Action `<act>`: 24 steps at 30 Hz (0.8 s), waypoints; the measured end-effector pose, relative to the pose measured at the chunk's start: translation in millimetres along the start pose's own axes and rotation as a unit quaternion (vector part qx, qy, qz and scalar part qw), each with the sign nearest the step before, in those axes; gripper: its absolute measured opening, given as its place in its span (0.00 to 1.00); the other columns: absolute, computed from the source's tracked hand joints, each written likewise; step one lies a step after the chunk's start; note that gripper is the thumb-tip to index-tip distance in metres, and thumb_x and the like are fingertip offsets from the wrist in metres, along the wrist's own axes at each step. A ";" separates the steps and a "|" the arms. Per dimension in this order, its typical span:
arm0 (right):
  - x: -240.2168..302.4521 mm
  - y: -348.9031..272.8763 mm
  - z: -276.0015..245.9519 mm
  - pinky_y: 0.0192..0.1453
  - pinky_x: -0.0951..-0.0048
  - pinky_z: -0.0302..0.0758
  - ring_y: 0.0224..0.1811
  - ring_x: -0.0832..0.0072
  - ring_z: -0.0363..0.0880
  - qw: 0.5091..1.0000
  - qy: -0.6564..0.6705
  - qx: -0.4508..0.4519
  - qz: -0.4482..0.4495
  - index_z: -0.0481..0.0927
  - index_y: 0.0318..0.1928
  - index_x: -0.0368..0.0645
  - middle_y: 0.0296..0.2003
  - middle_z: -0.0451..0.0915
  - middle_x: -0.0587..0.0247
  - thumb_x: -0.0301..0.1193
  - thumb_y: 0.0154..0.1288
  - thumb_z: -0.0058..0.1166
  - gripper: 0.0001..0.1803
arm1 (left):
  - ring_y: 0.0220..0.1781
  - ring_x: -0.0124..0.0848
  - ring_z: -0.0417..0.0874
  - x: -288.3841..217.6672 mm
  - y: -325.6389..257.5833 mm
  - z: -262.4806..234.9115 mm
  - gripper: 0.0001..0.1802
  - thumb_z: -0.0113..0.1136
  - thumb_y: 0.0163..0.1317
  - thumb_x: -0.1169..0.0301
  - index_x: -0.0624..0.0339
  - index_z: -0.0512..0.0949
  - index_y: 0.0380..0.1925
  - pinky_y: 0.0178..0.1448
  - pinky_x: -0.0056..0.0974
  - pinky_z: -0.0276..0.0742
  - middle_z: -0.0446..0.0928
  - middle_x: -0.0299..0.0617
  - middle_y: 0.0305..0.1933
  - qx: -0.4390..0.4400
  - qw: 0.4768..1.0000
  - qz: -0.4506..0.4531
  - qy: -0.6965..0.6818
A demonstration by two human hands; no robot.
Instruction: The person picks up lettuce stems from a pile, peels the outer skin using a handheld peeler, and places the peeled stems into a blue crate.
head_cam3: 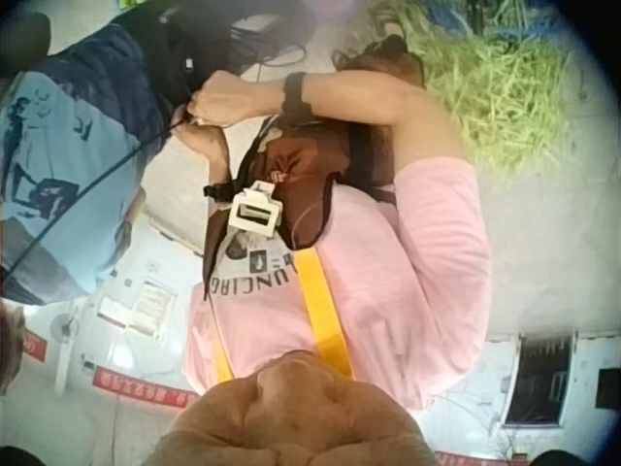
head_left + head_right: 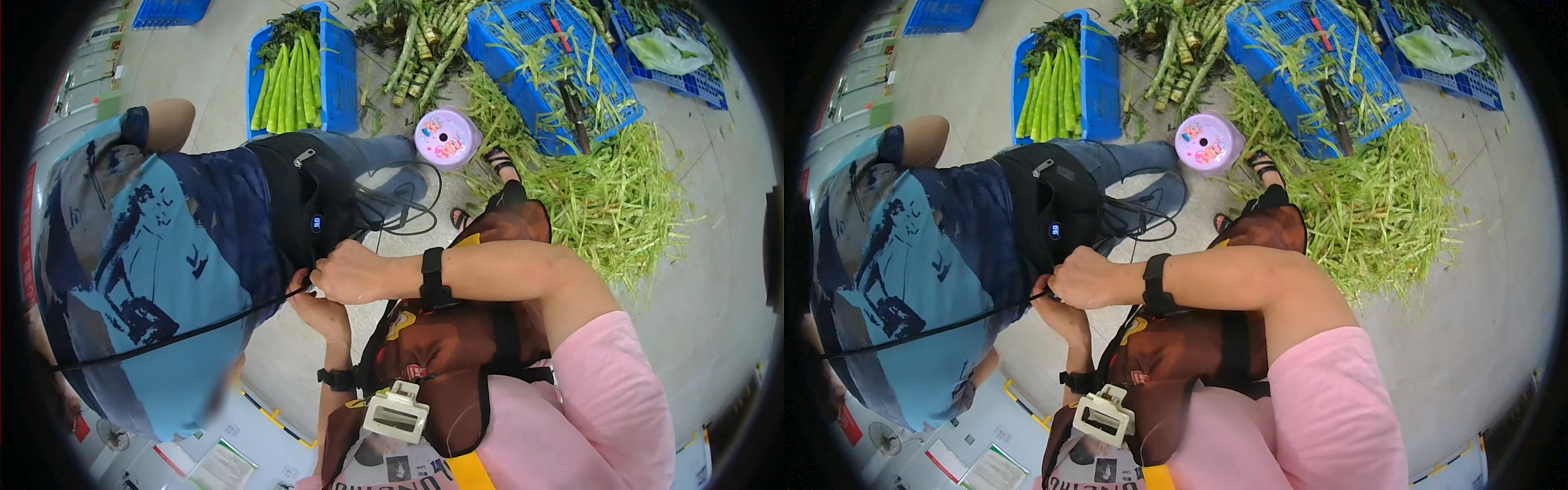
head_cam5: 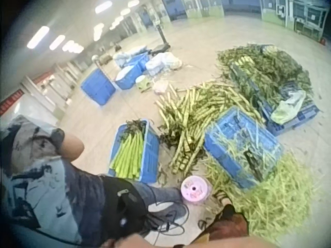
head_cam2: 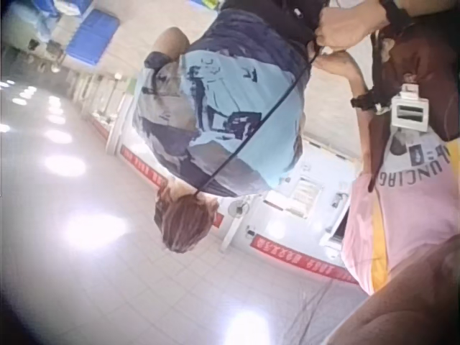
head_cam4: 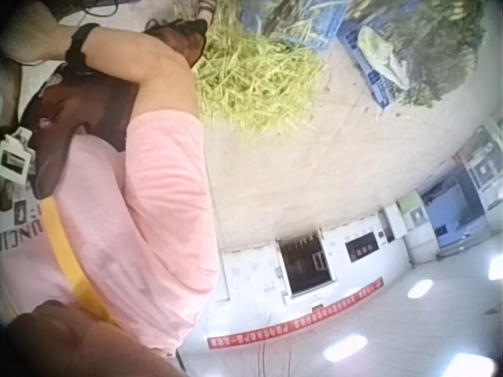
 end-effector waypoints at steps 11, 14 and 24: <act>-6.9 -4.7 -31.6 0.26 0.69 0.69 0.20 0.71 0.76 0.982 -0.162 -0.056 -0.080 0.74 0.24 0.44 0.19 0.73 0.66 0.33 0.50 0.53 0.07 | 0.40 0.32 0.75 11.0 9.5 0.4 0.07 0.68 0.52 0.79 0.64 0.78 0.29 0.45 0.35 0.70 0.75 0.41 0.35 -0.027 0.999 0.020 -0.036; -19.0 -12.8 -49.8 0.25 0.68 0.70 0.21 0.70 0.78 0.981 -0.173 -0.070 -0.059 0.74 0.24 0.44 0.20 0.74 0.65 0.33 0.48 0.54 0.07 | 0.39 0.33 0.74 6.8 10.5 -0.6 0.07 0.71 0.50 0.77 0.63 0.80 0.27 0.43 0.36 0.69 0.75 0.40 0.35 -0.034 0.998 0.011 -0.052; -51.6 2.0 -79.3 0.27 0.69 0.69 0.21 0.71 0.77 0.956 -0.226 -0.185 0.019 0.73 0.24 0.48 0.20 0.71 0.68 0.32 0.49 0.56 0.05 | 0.41 0.34 0.74 -2.8 15.0 -5.2 0.07 0.72 0.50 0.75 0.60 0.81 0.26 0.42 0.38 0.67 0.75 0.41 0.34 -0.016 1.000 0.002 -0.019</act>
Point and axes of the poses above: each hand's wrist, its own y-axis towards the middle knuckle, its own z-axis out of the palm, x = y × z, the point moved 5 cm from there along y, towards the middle knuckle
